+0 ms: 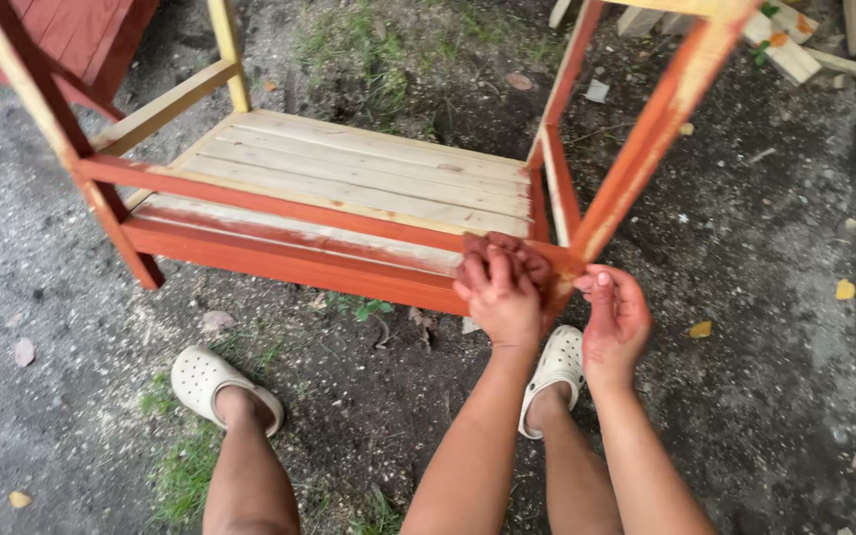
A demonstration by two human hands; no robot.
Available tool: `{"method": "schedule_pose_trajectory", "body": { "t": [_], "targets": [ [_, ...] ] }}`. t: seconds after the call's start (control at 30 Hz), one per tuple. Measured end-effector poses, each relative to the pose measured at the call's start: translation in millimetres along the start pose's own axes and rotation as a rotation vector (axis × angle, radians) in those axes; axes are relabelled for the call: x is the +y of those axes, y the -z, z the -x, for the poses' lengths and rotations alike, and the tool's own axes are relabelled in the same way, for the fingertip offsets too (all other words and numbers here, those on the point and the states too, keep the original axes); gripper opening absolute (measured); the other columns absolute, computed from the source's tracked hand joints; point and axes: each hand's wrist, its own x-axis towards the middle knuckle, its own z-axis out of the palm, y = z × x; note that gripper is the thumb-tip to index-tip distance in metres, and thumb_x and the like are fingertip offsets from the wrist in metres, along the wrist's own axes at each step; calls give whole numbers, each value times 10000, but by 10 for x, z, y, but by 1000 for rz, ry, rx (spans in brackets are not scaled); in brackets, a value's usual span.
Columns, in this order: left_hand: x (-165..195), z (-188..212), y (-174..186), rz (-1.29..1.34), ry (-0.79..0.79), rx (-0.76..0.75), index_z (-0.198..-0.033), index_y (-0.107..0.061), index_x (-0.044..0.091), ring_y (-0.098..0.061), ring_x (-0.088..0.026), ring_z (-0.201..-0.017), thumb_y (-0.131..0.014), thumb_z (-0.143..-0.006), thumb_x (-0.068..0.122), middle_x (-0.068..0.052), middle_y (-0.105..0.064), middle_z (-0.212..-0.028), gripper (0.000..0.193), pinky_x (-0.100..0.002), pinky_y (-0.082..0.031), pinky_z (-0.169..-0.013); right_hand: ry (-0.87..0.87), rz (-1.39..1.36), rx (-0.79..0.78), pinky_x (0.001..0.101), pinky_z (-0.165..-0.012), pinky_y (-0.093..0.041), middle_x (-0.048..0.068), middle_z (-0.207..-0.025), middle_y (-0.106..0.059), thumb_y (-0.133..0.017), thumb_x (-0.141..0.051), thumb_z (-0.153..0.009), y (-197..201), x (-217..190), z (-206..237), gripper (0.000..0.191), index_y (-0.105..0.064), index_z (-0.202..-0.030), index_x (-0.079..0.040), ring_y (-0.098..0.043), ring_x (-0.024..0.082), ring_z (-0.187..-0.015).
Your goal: The person uses a reddish-brown cloth to rub stain onto the wooden surfaces of a multi-tiered shelving unit. They work systematically across shelves and side rails, spreading the stain evenly by hand.
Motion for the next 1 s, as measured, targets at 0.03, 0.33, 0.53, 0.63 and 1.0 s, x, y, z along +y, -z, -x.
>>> {"method": "schedule_pose_trajectory", "body": {
  "t": [0.03, 0.33, 0.53, 0.63, 1.0],
  "targets": [
    [-77, -22, 41, 65, 4, -47, -1166, -685, 106, -561, -456, -1151, -719, -853, 201, -182, -619, -1264, 329, -538, -478, -934, 2, 2, 22, 264, -889, -530, 39, -1010, -702, -562, -218, -1113, -79, -12, 26, 233, -640, -1188, -11, -657, 105, -947],
    [-2165, -1763, 406, 363, 445, 208, -1319, -628, 26, -668, -252, -1042, -733, -932, 154, -114, -667, -1114, 420, -395, -529, -960, 77, -41, 44, 243, -874, -508, 32, -1008, -670, -564, -159, -1131, -1067, 27, 290, 156, -608, -1163, -13, -629, 97, -934],
    [-3575, -3467, 1265, 262, 425, 168, -996, -600, -4, -591, -255, -874, -764, -979, 139, -174, -671, -940, 218, -415, -516, -811, 40, -183, 21, 238, -895, -517, 31, -1012, -660, -591, -130, -1106, -1783, 38, 496, 131, -606, -1156, -11, -616, 87, -944],
    [-3720, -3857, 1553, 174, 474, 179, -959, -596, 69, -645, -205, -794, -769, -914, 182, -50, -735, -912, 211, -380, -509, -738, 59, -155, -26, 242, -908, -513, 34, -1014, -657, -599, -108, -1094, -1893, 3, 520, 125, -611, -1155, 1, -616, 89, -947],
    [-2334, -2351, 873, 17, 365, 78, -1170, -617, 111, -660, -403, -1011, -663, -884, 213, -201, -630, -1203, 307, -536, -530, -834, 118, -176, -40, 242, -923, -513, 46, -1066, -659, -601, -101, -1104, -1855, -229, 620, 130, -602, -1175, 8, -616, 94, -982]
  ]
}}
